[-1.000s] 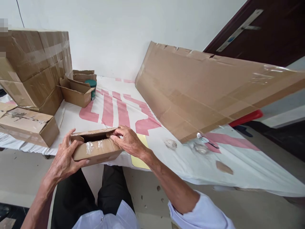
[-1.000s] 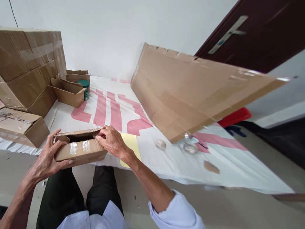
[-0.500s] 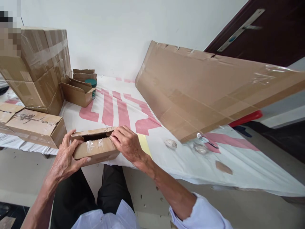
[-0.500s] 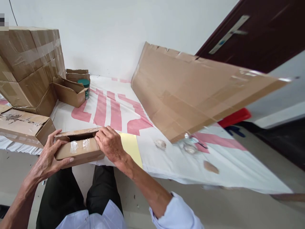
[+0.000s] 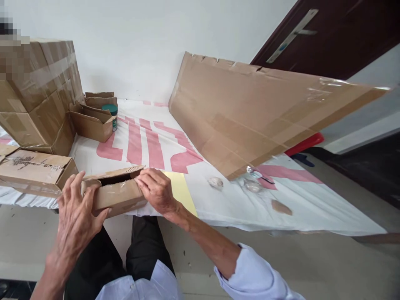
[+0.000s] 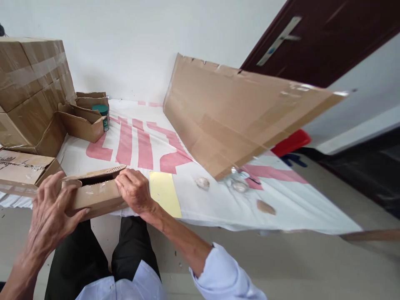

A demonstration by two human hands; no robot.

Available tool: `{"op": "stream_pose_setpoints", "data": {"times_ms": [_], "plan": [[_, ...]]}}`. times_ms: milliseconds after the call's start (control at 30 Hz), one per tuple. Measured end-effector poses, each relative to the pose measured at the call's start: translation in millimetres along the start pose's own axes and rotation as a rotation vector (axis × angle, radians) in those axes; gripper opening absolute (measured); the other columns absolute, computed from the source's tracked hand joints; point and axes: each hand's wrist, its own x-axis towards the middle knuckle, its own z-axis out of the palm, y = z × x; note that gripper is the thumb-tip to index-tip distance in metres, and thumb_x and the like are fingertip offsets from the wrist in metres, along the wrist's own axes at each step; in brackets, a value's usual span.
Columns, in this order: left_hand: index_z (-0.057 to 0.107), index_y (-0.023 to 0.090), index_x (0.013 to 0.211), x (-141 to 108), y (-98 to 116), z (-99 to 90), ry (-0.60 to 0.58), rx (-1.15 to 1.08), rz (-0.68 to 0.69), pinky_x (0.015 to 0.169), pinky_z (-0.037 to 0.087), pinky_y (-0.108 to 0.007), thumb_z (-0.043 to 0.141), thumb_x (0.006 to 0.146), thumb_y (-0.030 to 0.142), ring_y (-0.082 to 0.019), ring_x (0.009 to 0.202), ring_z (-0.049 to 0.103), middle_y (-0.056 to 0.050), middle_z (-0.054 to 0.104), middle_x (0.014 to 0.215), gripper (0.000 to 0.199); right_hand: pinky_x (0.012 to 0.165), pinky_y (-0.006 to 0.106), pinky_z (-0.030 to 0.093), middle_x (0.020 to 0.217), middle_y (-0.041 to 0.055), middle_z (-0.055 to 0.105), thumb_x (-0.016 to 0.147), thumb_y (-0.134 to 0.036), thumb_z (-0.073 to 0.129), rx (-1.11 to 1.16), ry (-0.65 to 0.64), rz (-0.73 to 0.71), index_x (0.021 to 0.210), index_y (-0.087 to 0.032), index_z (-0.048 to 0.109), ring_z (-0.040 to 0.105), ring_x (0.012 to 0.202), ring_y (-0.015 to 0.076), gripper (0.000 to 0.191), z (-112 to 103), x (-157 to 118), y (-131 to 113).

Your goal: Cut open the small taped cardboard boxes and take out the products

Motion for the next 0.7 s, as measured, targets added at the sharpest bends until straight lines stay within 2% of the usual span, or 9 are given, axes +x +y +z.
{"op": "stream_pose_setpoints", "data": {"times_ms": [67, 133, 200, 300, 400, 467, 533, 633, 700], "plan": [[0.059, 0.028, 0.126, 0.9, 17.3, -5.9, 0.104, 0.023, 0.049, 0.113, 0.048, -0.07, 0.074, 0.095, 0.029, -0.047, 0.151, 0.045, -0.017, 0.046, 0.163, 0.035, 0.078, 0.034, 0.054, 0.088, 0.0053, 0.074, 0.106, -0.017, 0.057, 0.125, 0.017, 0.125, 0.085, -0.025, 0.068, 0.069, 0.083, 0.0203, 0.025, -4.2, 1.3, 4.5], [0.058, 0.029, 0.127, 6.9, 31.5, -4.3, 0.088, -0.036, 0.16, 0.108, 0.053, -0.059, 0.07, 0.098, 0.024, -0.039, 0.139, 0.059, -0.015, 0.058, 0.152, 0.031, 0.076, 0.033, 0.056, 0.086, 0.0037, 0.073, 0.105, -0.019, 0.059, 0.21, 0.035, 0.182, 0.085, -0.025, 0.067, 0.07, 0.081, 0.0193, 0.022, -6.4, 1.6, 5.4], [0.058, 0.025, 0.128, 18.8, 40.3, 3.8, -0.05, -0.064, 0.255, 0.101, 0.055, -0.053, 0.073, 0.095, 0.024, -0.038, 0.13, 0.065, -0.016, 0.064, 0.145, 0.036, 0.078, 0.033, 0.057, 0.086, 0.004, 0.073, 0.105, -0.019, 0.059, 0.218, 0.039, 0.17, 0.086, -0.025, 0.067, 0.07, 0.082, 0.0197, 0.022, -6.8, 0.4, 3.5], [0.062, 0.02, 0.126, 41.8, 45.1, 17.3, -0.272, -0.009, 0.237, 0.098, 0.054, -0.052, 0.082, 0.088, 0.027, -0.04, 0.124, 0.067, -0.018, 0.07, 0.134, 0.043, 0.083, 0.036, 0.057, 0.09, 0.0071, 0.074, 0.107, -0.017, 0.056, 0.116, 0.009, 0.117, 0.088, -0.024, 0.07, 0.07, 0.089, 0.0223, 0.024, -5.1, -3.5, -1.1], [0.066, 0.022, 0.109, 58.1, 46.9, 22.7, -0.424, -0.024, 0.164, 0.091, 0.054, -0.045, 0.08, 0.091, 0.03, -0.034, 0.104, 0.072, -0.01, 0.073, 0.109, 0.025, 0.081, 0.037, 0.056, 0.091, 0.0083, 0.074, 0.106, -0.013, 0.055, -0.026, -0.006, 0.067, 0.088, -0.024, 0.07, 0.069, 0.088, 0.0229, 0.026, -0.1, -7.6, -6.0], [0.064, 0.023, 0.097, 61.6, 48.6, 23.4, -0.442, -0.048, 0.139, 0.087, 0.054, -0.041, 0.076, 0.093, 0.029, -0.03, 0.095, 0.072, -0.007, 0.07, 0.099, 0.014, 0.076, 0.036, 0.054, 0.09, 0.0079, 0.073, 0.106, -0.011, 0.054, -0.1, 0.021, 0.035, 0.085, -0.024, 0.069, 0.067, 0.083, 0.0217, 0.029, 5.1, -9.4, -10.8], [0.062, 0.023, 0.092, 61.2, 50.1, 24.6, -0.407, -0.049, 0.119, 0.084, 0.053, -0.038, 0.073, 0.093, 0.024, -0.028, 0.093, 0.071, -0.006, 0.068, 0.097, 0.011, 0.074, 0.035, 0.053, 0.089, 0.0075, 0.074, 0.106, -0.009, 0.052, -0.131, 0.054, 0.0, 0.084, -0.024, 0.068, 0.066, 0.08, 0.0209, 0.031, 10.2, -10.3, -16.7], [0.062, 0.023, 0.093, 59.4, 51.1, 27.6, -0.374, -0.038, 0.1, 0.084, 0.052, -0.037, 0.07, 0.092, 0.02, -0.027, 0.093, 0.071, -0.006, 0.069, 0.099, 0.009, 0.076, 0.036, 0.055, 0.089, 0.0077, 0.075, 0.106, -0.007, 0.051, -0.097, 0.08, -0.03, 0.086, -0.024, 0.069, 0.068, 0.083, 0.0217, 0.032, 13.6, -10.4, -23.6], [0.063, 0.023, 0.098, 59.5, 51.2, 29.1, -0.376, -0.031, 0.101, 0.084, 0.053, -0.038, 0.07, 0.092, 0.022, -0.028, 0.096, 0.072, -0.007, 0.07, 0.103, 0.01, 0.078, 0.037, 0.057, 0.09, 0.0081, 0.076, 0.106, -0.009, 0.052, -0.012, 0.082, 0.004, 0.088, -0.025, 0.07, 0.07, 0.086, 0.0222, 0.03, 11.3, -9.8, -24.2]]}}
